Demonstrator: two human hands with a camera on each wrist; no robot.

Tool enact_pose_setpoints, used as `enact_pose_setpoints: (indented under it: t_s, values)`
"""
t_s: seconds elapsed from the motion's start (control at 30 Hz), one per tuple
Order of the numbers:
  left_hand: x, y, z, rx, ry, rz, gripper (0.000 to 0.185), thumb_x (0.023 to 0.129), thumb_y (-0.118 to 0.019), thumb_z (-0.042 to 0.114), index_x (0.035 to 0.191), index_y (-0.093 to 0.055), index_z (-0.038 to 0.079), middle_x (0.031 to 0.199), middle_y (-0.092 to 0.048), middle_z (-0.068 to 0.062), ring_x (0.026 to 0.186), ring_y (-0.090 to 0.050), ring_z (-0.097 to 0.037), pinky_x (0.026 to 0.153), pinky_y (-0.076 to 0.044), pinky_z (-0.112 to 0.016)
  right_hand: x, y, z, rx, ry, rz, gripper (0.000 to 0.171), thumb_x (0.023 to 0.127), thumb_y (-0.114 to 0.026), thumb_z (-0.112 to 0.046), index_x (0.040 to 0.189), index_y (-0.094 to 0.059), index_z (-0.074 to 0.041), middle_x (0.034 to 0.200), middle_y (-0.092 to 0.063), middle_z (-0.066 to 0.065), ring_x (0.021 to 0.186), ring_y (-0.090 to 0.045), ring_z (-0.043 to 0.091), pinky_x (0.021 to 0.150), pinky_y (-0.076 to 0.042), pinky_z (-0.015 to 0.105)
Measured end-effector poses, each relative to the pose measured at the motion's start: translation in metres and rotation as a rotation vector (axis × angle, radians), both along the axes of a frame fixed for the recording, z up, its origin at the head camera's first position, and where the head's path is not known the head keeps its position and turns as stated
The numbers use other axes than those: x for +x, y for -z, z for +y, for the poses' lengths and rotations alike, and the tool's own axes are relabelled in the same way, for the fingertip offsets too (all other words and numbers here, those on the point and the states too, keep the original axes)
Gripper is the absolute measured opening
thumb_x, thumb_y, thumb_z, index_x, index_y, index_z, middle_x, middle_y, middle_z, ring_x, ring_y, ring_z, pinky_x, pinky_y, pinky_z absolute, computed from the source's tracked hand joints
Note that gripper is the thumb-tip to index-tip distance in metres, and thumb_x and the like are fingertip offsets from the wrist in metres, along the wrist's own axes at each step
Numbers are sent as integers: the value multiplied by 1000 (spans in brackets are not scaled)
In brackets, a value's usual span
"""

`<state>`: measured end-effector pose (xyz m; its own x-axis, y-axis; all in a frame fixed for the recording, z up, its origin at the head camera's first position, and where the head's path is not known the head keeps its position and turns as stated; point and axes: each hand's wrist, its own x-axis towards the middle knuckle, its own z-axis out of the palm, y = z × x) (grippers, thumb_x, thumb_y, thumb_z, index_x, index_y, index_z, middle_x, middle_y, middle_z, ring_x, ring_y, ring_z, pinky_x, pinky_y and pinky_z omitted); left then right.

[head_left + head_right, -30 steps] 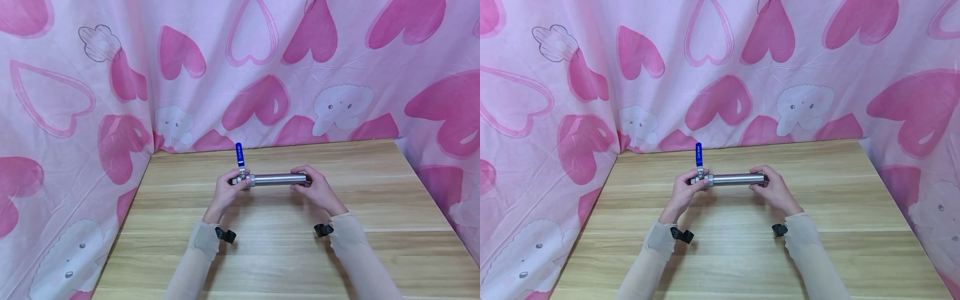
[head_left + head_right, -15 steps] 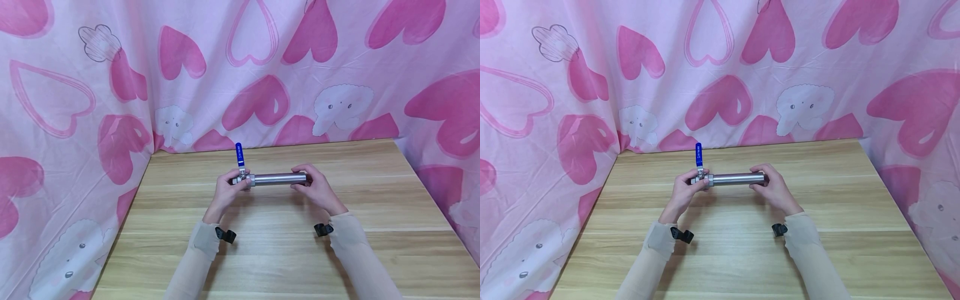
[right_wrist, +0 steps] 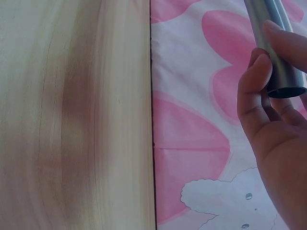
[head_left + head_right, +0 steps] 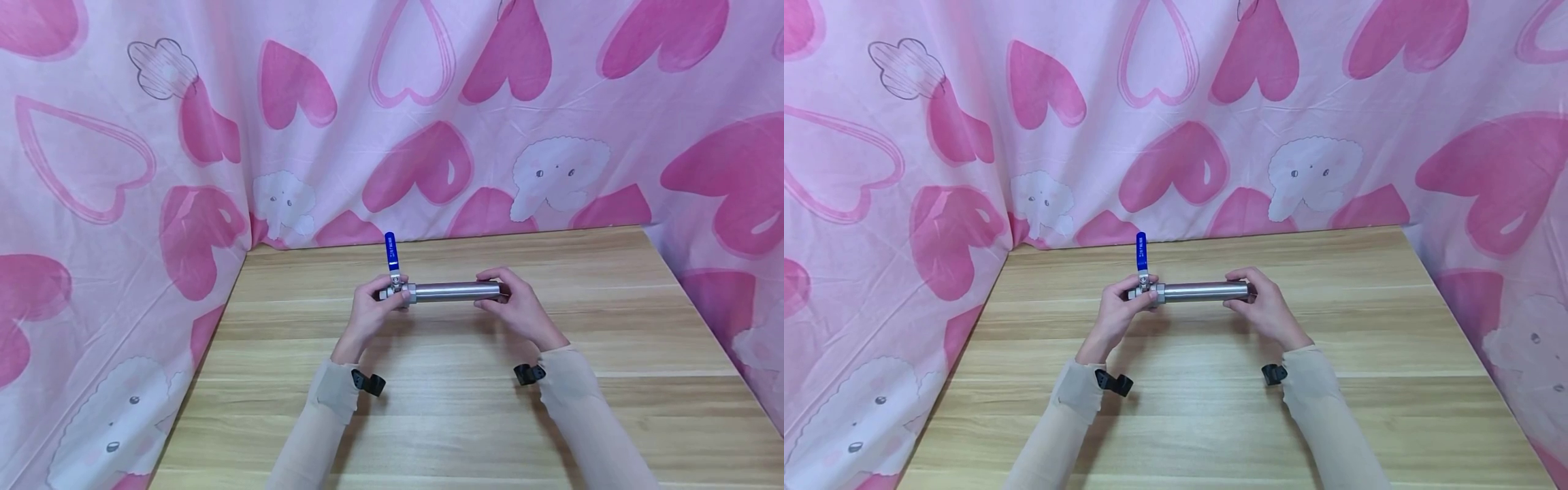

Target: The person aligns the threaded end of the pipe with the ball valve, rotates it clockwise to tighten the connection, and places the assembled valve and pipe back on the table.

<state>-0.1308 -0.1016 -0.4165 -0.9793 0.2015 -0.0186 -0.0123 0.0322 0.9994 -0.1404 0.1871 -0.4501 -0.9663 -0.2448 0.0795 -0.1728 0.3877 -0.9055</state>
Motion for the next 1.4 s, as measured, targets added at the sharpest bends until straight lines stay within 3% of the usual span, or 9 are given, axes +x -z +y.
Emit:
enact_pose_setpoints:
  t_s: [0.23,0.5,0.67,0.9,1.1,1.4]
  values:
    - [0,0,-1,9,-4,3,35,89,-67,2,123,-62,-3,118,-60,-19,95,-62,-23,84,-61,-43,0,-1,-1,-1,3,-13,46,84,-75,-12,126,-55,-13,123,-57,13,97,-59,25,75,-54,15]
    - [1,-1,-2,29,-10,-6,33,89,-67,2,121,-63,-3,119,-59,-21,96,-61,-26,91,-54,-59,1,-1,-1,3,6,-6,45,85,-75,-17,125,-56,-14,122,-57,12,96,-55,24,73,-52,15]
    - [0,-1,-2,11,-12,-10,34,89,-66,3,122,-62,-3,120,-59,-19,97,-61,-25,90,-55,-56,1,0,-1,9,7,2,43,86,-74,-21,125,-56,-15,120,-57,11,96,-55,24,73,-52,15]
    - [-10,22,-4,15,-18,-11,35,89,-67,4,123,-63,1,121,-60,-17,98,-61,-26,86,-60,-47,1,1,0,11,7,14,41,87,-73,-25,124,-57,-15,118,-59,10,95,-54,22,74,-51,15]
    - [-11,27,-4,20,-25,16,32,88,-69,8,120,-66,4,119,-61,-15,96,-62,-25,80,-62,-34,1,0,-1,34,17,10,38,90,-69,-24,125,-57,-14,119,-60,9,94,-54,17,75,-50,16]
    - [-9,27,-3,10,-25,23,31,88,-70,10,119,-67,6,118,-62,-13,97,-62,-26,81,-62,-37,14,-28,-9,62,14,22,32,96,-61,-21,123,-57,-5,112,-62,15,88,-51,16,71,-47,17]
